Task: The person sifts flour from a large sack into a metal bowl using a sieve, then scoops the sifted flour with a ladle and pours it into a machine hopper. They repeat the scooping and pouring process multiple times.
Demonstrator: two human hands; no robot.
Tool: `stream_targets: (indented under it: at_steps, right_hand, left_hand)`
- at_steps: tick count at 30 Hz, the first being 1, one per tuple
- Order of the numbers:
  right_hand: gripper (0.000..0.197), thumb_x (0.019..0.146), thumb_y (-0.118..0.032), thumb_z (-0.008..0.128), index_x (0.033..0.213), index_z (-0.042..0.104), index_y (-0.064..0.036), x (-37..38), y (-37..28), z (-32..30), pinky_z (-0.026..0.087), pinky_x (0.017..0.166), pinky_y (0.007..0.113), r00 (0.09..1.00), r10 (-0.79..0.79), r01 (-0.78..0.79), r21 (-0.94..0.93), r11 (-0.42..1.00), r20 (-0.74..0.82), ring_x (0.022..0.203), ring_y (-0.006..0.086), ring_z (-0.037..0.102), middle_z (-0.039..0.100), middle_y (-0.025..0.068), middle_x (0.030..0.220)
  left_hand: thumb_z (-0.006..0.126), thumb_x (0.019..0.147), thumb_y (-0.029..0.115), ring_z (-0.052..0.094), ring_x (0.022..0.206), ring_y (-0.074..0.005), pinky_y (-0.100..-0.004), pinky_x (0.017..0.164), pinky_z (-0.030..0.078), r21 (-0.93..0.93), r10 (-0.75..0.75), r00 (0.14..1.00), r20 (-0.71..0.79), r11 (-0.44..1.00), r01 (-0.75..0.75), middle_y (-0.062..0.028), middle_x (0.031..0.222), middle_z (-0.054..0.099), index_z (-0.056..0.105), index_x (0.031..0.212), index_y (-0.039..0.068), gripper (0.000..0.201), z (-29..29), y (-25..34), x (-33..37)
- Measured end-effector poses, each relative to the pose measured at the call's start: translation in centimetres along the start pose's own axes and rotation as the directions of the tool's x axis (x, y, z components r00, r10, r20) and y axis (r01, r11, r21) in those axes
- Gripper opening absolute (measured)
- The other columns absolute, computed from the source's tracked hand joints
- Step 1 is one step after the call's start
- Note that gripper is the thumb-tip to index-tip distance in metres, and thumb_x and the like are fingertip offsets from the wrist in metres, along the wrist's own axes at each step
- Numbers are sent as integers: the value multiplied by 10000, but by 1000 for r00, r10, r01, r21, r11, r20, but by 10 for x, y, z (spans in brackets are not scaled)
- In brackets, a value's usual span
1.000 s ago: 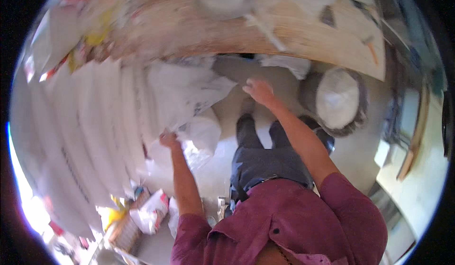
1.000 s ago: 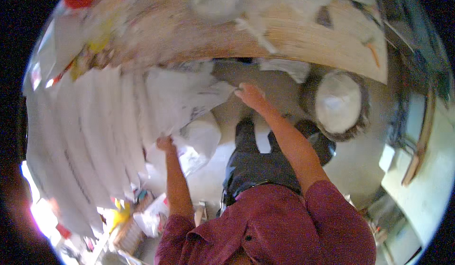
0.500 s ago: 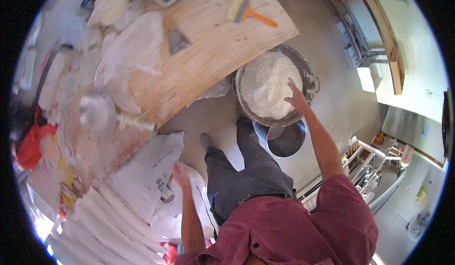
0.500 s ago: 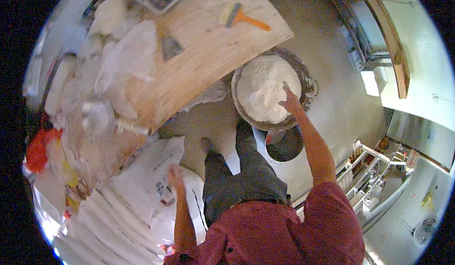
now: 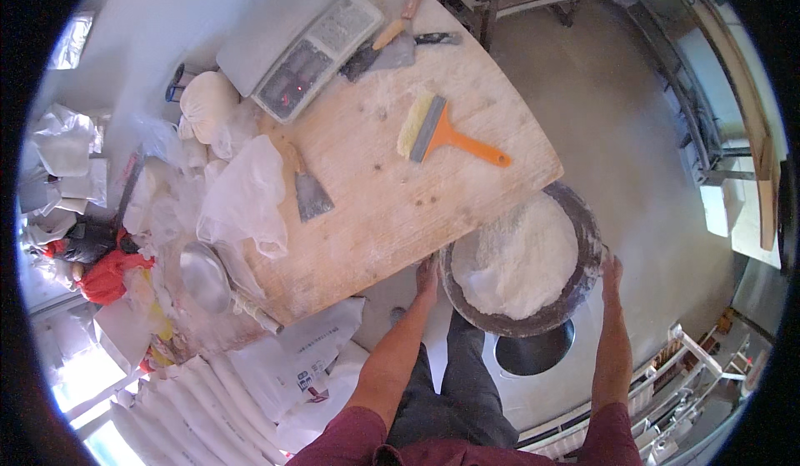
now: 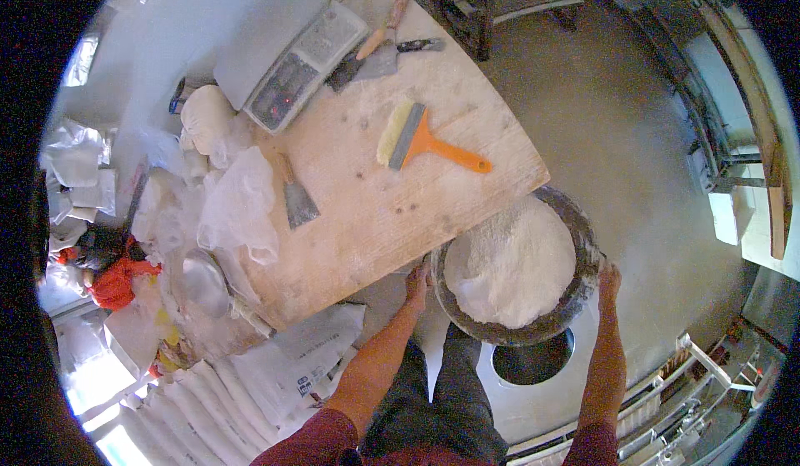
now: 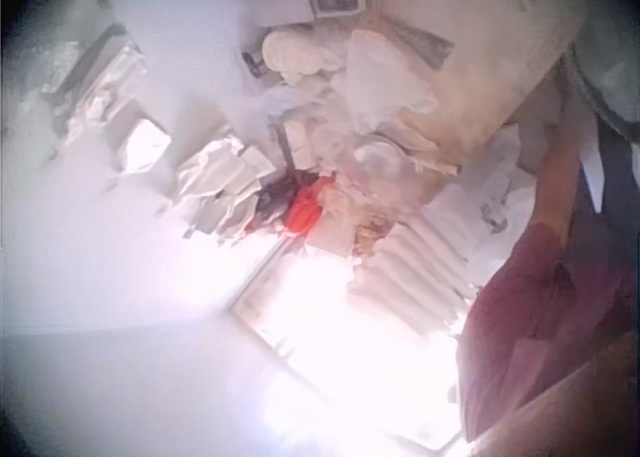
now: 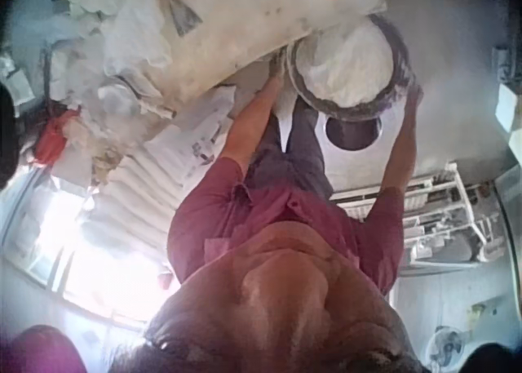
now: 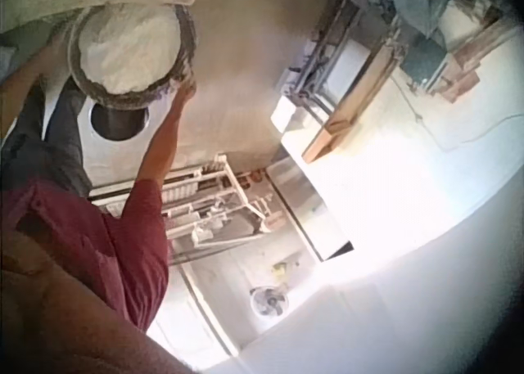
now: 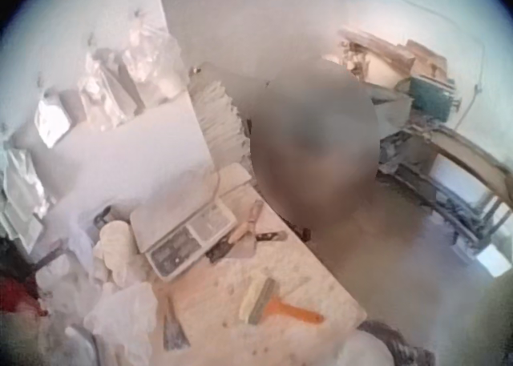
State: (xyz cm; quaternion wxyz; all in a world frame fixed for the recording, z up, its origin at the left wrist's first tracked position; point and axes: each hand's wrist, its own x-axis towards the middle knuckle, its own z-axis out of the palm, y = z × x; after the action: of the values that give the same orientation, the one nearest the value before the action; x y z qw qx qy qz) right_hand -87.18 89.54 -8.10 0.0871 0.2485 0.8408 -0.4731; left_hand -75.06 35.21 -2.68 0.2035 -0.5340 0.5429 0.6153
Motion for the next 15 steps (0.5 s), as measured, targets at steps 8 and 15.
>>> stream_targets:
  at_steps: [8,15]
  right_hand:
    - [321,944,-302,514,741,569,-60,-15,18,-37,419,549,392,947,-292,320,-406,856,132,612,201,521,537,61,660]
    - [400,945,-299,526,670,564,-11,-108,-37,-89,389,488,389,992,-81,54,-260,964,-93,490,208,480,499,66,550]
  left_hand:
    - [335,969,497,562,1086,-431,-480,959,405,392,292,952,-90,889,-236,-275,1118,629,657,1089,0,604,23,-33,-11]
    - [394,953,414,629,786,-413,-514,764,451,506,443,882,-161,804,-312,-239,794,665,662,782,-33,549,29,25,-93]
